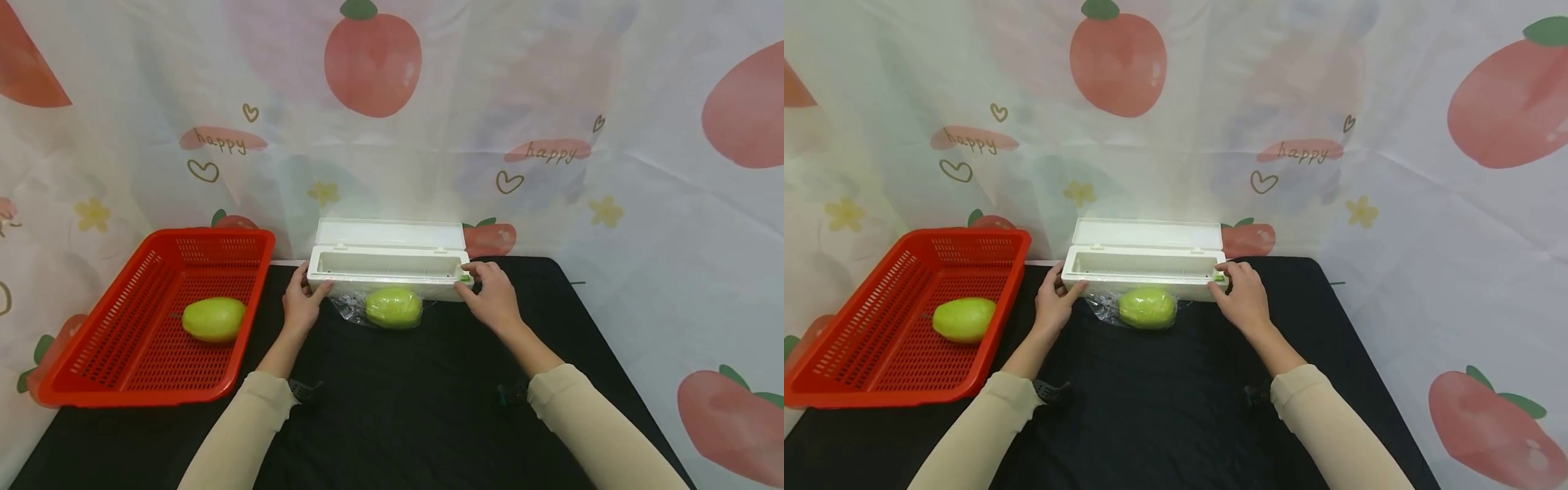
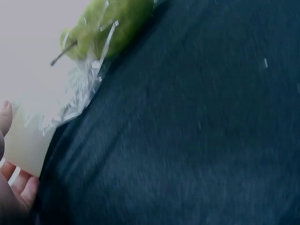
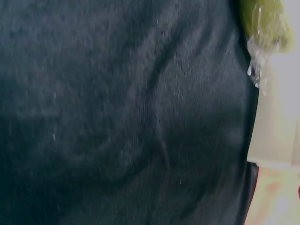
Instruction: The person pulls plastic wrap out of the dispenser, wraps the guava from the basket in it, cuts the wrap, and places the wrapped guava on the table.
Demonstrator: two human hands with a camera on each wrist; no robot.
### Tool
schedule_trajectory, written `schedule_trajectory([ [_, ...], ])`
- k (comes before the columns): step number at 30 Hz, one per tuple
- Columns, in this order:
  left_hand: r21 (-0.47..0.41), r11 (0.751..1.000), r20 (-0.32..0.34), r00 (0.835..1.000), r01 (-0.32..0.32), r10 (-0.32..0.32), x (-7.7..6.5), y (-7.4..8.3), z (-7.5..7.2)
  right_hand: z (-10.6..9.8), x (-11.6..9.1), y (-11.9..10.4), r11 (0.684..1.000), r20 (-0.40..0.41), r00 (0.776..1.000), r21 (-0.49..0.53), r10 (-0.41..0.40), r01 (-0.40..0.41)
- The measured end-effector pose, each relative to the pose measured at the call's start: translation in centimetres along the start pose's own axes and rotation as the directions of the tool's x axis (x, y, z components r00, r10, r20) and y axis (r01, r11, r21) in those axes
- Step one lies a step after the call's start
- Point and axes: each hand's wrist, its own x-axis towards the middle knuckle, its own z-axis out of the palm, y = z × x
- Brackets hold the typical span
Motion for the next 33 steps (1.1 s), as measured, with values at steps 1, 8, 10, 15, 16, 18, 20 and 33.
schedule_trajectory([
  [1,-0.002,1.0,0.0,1.0,-0.003,0.003,0.0,-0.1,-0.1,0.0,0.1,0.2,1.0,0.0,1.0,-0.004,0.0,0.0],
  [8,-0.012,1.0,0.003,1.0,-0.001,0.001,0.2,-0.7,-0.3,-0.3,0.4,1.2,0.999,0.0,1.0,-0.04,-0.016,0.016],
  [10,-0.017,1.0,0.006,1.0,0.005,-0.005,0.1,-0.6,-0.3,-0.3,0.5,1.2,0.998,-0.007,1.0,-0.05,-0.026,0.025],
  [15,-0.028,1.0,0.004,1.0,0.011,-0.011,0.1,-0.6,-0.3,-0.3,0.7,1.1,0.997,0.002,0.999,-0.068,-0.041,0.041],
  [16,-0.027,1.0,0.004,1.0,0.012,-0.012,0.2,-0.6,-0.3,-0.3,0.8,1.1,0.997,0.006,0.999,-0.071,-0.043,0.044],
  [18,-0.028,0.999,0.004,1.0,0.015,-0.015,0.2,-0.6,-0.3,-0.3,1.0,1.0,0.996,0.014,0.999,-0.078,-0.051,0.052],
  [20,-0.026,1.0,0.005,1.0,0.018,-0.018,0.2,-0.5,-0.3,-0.3,1.1,1.0,0.995,0.026,0.998,-0.084,-0.054,0.056],
  [33,-0.033,0.999,-0.011,1.0,0.003,-0.003,-0.1,-0.3,-0.2,-0.8,2.0,-0.2,0.99,0.136,0.988,-0.11,-0.069,0.085],
])
